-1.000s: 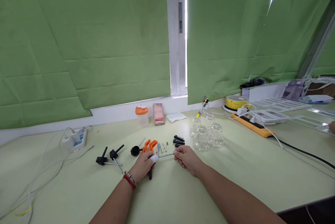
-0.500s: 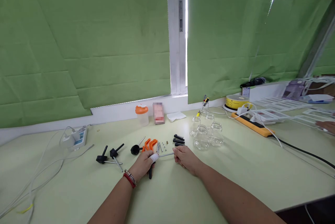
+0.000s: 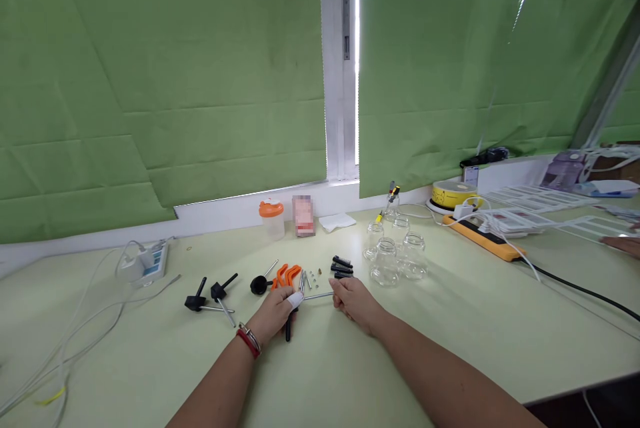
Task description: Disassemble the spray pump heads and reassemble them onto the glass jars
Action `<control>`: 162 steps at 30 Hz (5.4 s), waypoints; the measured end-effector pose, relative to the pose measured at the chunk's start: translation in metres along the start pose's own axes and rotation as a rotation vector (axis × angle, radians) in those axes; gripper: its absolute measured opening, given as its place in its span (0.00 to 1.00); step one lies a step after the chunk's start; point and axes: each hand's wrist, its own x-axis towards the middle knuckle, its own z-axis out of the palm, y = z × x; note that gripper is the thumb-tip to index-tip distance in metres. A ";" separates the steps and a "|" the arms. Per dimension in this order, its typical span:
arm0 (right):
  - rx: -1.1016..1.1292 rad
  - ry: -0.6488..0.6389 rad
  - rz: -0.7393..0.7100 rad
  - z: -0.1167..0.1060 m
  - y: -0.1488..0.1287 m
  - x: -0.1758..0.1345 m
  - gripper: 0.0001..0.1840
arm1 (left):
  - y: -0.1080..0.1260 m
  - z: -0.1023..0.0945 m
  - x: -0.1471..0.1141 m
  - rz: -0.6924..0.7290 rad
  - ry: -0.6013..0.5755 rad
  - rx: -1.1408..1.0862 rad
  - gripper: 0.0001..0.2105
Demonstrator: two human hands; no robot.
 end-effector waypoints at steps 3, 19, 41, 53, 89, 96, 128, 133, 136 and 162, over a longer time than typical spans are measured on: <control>0.033 -0.009 0.038 -0.001 -0.004 -0.001 0.26 | 0.000 -0.001 0.000 -0.005 0.006 0.003 0.16; 0.015 -0.049 0.071 -0.004 -0.007 -0.004 0.23 | 0.007 -0.001 -0.005 -0.028 0.001 0.008 0.16; 0.002 -0.066 0.044 -0.004 -0.010 -0.006 0.18 | 0.004 -0.002 -0.003 -0.031 0.001 0.014 0.16; 0.092 -0.054 0.020 -0.004 -0.009 -0.004 0.18 | 0.005 -0.002 -0.003 -0.035 0.001 0.011 0.17; 0.068 -0.106 0.013 -0.004 -0.014 -0.009 0.13 | 0.000 -0.002 -0.001 -0.008 0.003 -0.047 0.15; 0.019 -0.090 0.026 -0.003 -0.012 -0.009 0.18 | 0.002 -0.002 -0.002 -0.003 -0.003 -0.053 0.16; -0.006 -0.070 0.026 -0.001 -0.016 -0.011 0.15 | -0.002 -0.004 -0.005 0.124 0.008 0.070 0.15; 0.032 -0.066 -0.003 -0.001 -0.017 -0.015 0.18 | 0.001 -0.016 -0.008 0.337 0.169 0.281 0.14; 0.053 -0.069 0.021 -0.002 -0.013 -0.013 0.19 | -0.001 -0.038 -0.006 0.176 0.649 0.371 0.16; 0.026 -0.104 0.047 -0.001 -0.012 -0.010 0.20 | -0.032 -0.099 -0.001 -0.200 0.898 0.808 0.18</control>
